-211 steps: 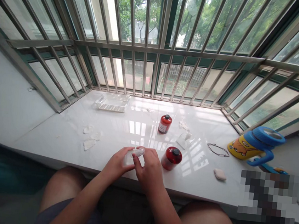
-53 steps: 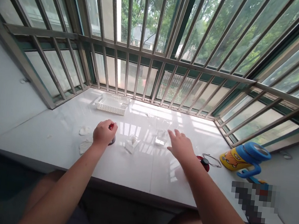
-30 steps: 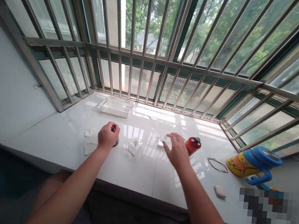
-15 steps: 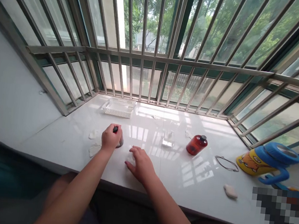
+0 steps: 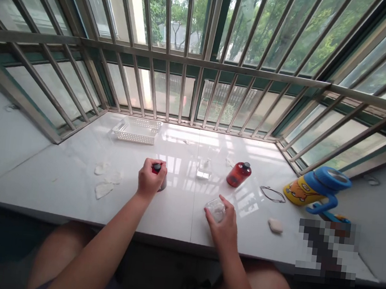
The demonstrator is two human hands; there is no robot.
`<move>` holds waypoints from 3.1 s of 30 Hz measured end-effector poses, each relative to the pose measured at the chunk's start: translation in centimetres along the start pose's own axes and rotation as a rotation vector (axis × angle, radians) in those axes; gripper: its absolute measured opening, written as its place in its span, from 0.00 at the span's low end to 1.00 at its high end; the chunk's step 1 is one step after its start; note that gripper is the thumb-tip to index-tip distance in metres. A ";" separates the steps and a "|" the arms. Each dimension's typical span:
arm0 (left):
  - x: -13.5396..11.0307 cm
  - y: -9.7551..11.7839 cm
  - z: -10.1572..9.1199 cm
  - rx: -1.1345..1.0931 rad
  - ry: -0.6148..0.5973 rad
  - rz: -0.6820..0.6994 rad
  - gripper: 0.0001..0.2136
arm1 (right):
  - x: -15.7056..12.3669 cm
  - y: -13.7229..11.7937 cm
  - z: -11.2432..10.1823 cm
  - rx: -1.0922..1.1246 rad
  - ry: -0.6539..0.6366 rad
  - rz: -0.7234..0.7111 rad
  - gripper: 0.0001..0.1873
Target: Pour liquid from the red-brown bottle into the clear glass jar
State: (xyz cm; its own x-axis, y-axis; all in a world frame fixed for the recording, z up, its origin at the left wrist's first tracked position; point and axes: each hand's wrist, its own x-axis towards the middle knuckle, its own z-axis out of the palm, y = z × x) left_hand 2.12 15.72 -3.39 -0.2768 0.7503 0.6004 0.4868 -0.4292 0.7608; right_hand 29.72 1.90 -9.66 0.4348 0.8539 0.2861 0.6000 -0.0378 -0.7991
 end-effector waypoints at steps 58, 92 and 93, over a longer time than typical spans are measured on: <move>-1.4 1.3 1.2 -0.018 -0.112 0.044 0.05 | 0.6 -1.7 3.8 0.176 -0.140 -0.147 0.32; -2.8 0.8 -0.4 -0.123 -0.102 0.003 0.19 | 0.5 -1.3 4.1 0.126 -0.143 -0.161 0.35; -2.7 0.8 -0.5 -0.097 -0.106 0.023 0.19 | 0.5 -1.3 4.0 0.124 -0.144 -0.167 0.35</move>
State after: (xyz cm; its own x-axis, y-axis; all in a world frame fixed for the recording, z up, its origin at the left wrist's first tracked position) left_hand 2.88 13.09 -4.31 -0.1746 0.7865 0.5924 0.4083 -0.4896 0.7704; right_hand 26.42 4.49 -10.58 0.2310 0.9084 0.3487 0.5646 0.1667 -0.8083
